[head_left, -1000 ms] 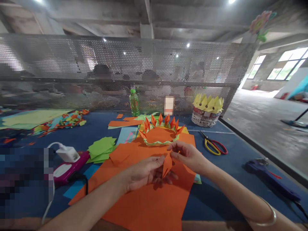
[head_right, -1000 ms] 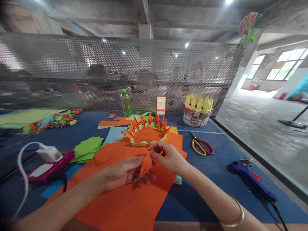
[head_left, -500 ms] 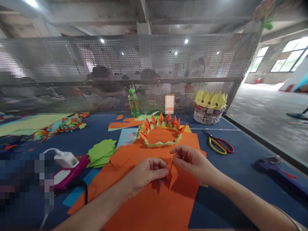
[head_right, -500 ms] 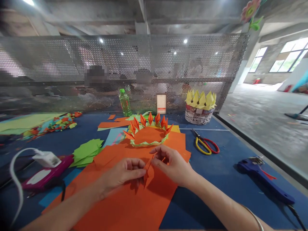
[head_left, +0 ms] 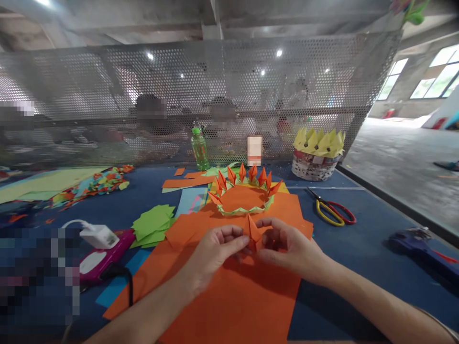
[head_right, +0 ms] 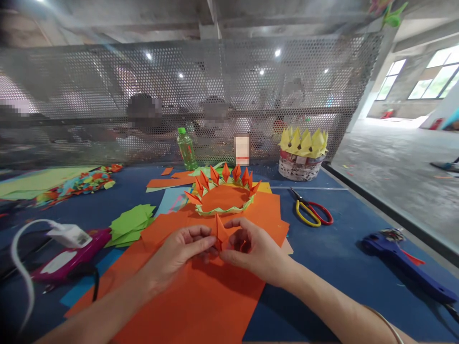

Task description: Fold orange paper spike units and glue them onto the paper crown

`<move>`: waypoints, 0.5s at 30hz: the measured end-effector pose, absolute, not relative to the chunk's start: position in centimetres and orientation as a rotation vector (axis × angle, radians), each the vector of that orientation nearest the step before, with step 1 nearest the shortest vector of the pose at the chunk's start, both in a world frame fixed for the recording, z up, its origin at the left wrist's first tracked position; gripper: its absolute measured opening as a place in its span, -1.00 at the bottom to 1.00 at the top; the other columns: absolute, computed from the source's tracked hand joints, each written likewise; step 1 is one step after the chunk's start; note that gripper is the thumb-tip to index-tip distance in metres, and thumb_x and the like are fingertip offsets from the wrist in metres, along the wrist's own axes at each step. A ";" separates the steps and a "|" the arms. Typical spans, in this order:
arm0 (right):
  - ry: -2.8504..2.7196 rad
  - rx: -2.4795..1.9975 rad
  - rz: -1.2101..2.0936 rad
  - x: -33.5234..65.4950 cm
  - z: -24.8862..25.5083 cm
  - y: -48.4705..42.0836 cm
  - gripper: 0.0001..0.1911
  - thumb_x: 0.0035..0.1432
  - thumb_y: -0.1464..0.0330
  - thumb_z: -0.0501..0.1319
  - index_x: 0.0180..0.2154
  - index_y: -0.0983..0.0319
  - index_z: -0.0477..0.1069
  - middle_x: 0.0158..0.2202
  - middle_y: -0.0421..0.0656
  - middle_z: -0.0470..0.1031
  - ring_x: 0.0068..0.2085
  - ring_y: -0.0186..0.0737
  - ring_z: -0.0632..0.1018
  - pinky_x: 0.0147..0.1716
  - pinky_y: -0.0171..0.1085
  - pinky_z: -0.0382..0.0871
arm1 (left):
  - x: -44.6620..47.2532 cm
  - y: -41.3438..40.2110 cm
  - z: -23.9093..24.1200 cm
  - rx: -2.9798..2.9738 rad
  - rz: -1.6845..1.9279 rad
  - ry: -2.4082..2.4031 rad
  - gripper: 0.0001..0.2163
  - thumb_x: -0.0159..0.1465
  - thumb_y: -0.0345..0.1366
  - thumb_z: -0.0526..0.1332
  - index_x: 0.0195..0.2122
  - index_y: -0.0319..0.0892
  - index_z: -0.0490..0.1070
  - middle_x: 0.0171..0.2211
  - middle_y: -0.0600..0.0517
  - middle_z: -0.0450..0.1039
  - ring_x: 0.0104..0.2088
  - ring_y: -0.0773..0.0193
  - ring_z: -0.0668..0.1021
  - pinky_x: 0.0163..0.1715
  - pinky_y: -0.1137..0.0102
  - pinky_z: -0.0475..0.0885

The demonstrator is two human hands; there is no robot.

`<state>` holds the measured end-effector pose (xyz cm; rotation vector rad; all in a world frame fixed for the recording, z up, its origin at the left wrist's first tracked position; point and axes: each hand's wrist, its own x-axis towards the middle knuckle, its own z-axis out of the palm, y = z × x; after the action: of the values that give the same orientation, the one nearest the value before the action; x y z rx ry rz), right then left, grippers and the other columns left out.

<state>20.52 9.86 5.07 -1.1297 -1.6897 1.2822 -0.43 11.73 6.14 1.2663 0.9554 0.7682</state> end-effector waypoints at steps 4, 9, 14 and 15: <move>-1.701 -1.179 1.242 20.2 5.0 9.7 -0.51 0.04 0.33 0.36 0.01 0.17 0.28 -0.41 -0.29 0.46 -0.41 -0.32 0.46 -0.38 -0.31 0.32 | -0.4 11.7 5.9 1.326 0.741 0.972 -0.65 0.15 -0.03 0.37 -0.30 -0.26 0.50 -0.43 -0.06 0.58 -0.46 0.29 0.58 -0.49 0.48 0.36; -1.752 -1.207 1.159 20.6 4.4 9.9 -0.58 0.10 0.38 0.28 0.01 0.15 0.28 -0.45 -0.31 0.44 -0.42 -0.31 0.46 -0.37 -0.31 0.31 | -0.8 11.9 5.4 1.570 0.926 1.060 -0.72 0.29 -0.10 0.26 -0.12 -0.21 0.43 -0.22 -0.10 0.56 -0.34 0.24 0.58 -0.39 0.41 0.41; -1.789 -1.212 1.138 20.9 4.4 9.9 -0.58 0.12 0.35 0.27 0.03 0.14 0.27 -0.43 -0.30 0.46 -0.42 -0.30 0.46 -0.37 -0.30 0.32 | -1.3 11.2 5.5 2.047 1.215 1.037 -0.90 0.33 -0.31 0.25 -0.14 -0.10 0.42 -0.11 -0.01 0.45 -0.04 0.18 0.46 0.01 0.27 0.30; -1.796 -1.209 1.138 21.0 4.4 9.8 -0.57 0.13 0.34 0.27 0.04 0.14 0.27 -0.43 -0.29 0.45 -0.42 -0.30 0.46 -0.37 -0.29 0.33 | -1.3 11.0 5.6 2.150 1.193 0.986 -0.92 0.32 -0.34 0.26 -0.16 -0.09 0.45 -0.14 0.01 0.47 -0.05 0.18 0.46 0.02 0.27 0.28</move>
<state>20.96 9.83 4.45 -1.2093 -1.7956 1.1376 -1.25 11.03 5.57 2.1498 0.9858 1.1930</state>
